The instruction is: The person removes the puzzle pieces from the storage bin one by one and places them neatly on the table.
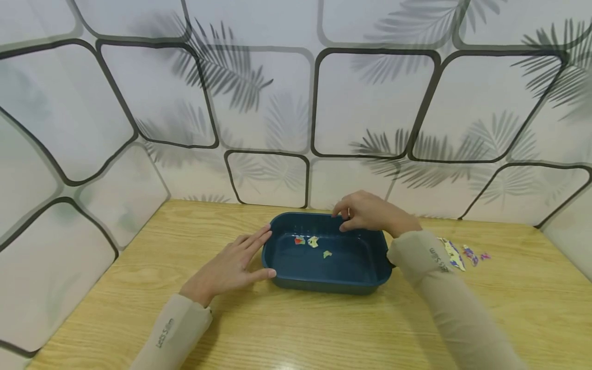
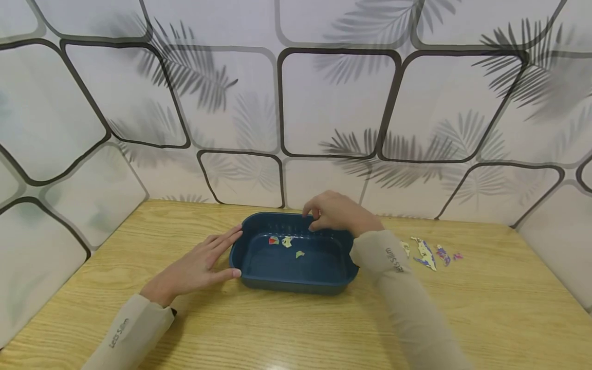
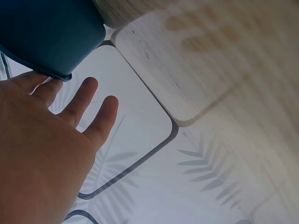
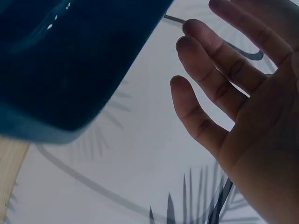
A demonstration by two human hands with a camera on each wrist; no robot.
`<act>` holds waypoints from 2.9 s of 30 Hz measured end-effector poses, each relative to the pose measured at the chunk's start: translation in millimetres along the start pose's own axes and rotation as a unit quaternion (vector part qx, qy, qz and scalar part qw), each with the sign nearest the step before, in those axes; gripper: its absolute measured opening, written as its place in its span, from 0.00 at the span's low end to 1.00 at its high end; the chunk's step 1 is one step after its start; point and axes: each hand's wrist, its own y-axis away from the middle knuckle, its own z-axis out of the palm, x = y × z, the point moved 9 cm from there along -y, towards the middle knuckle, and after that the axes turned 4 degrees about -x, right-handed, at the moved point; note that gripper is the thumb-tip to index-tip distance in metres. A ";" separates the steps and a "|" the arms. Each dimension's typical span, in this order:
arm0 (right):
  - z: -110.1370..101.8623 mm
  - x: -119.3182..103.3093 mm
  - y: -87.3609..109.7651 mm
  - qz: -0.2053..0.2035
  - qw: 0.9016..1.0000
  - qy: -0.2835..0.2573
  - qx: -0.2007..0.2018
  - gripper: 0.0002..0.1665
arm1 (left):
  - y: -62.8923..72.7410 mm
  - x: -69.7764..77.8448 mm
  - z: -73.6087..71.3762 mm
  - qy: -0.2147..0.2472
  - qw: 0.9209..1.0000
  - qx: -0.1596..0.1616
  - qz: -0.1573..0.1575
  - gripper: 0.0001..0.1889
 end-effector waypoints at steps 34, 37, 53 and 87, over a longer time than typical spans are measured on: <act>79.1 7.4 -28.6 0.124 0.979 0.037 -0.158 0.06 | -1.9 1.0 0.4 0.002 1.000 -0.002 -0.002 0.47; 82.3 5.2 -29.5 0.127 0.978 0.041 -0.161 0.11 | -1.0 0.7 -0.6 -0.003 1.000 -0.001 -0.002 0.47; 85.5 3.6 -33.5 0.107 0.982 0.038 -0.149 0.15 | 0.1 1.9 -1.2 -0.013 1.000 0.005 0.006 0.46; 83.2 -2.7 -35.6 0.046 0.989 -0.057 -0.126 0.10 | -0.4 1.1 -3.5 -0.013 1.000 0.003 -0.004 0.47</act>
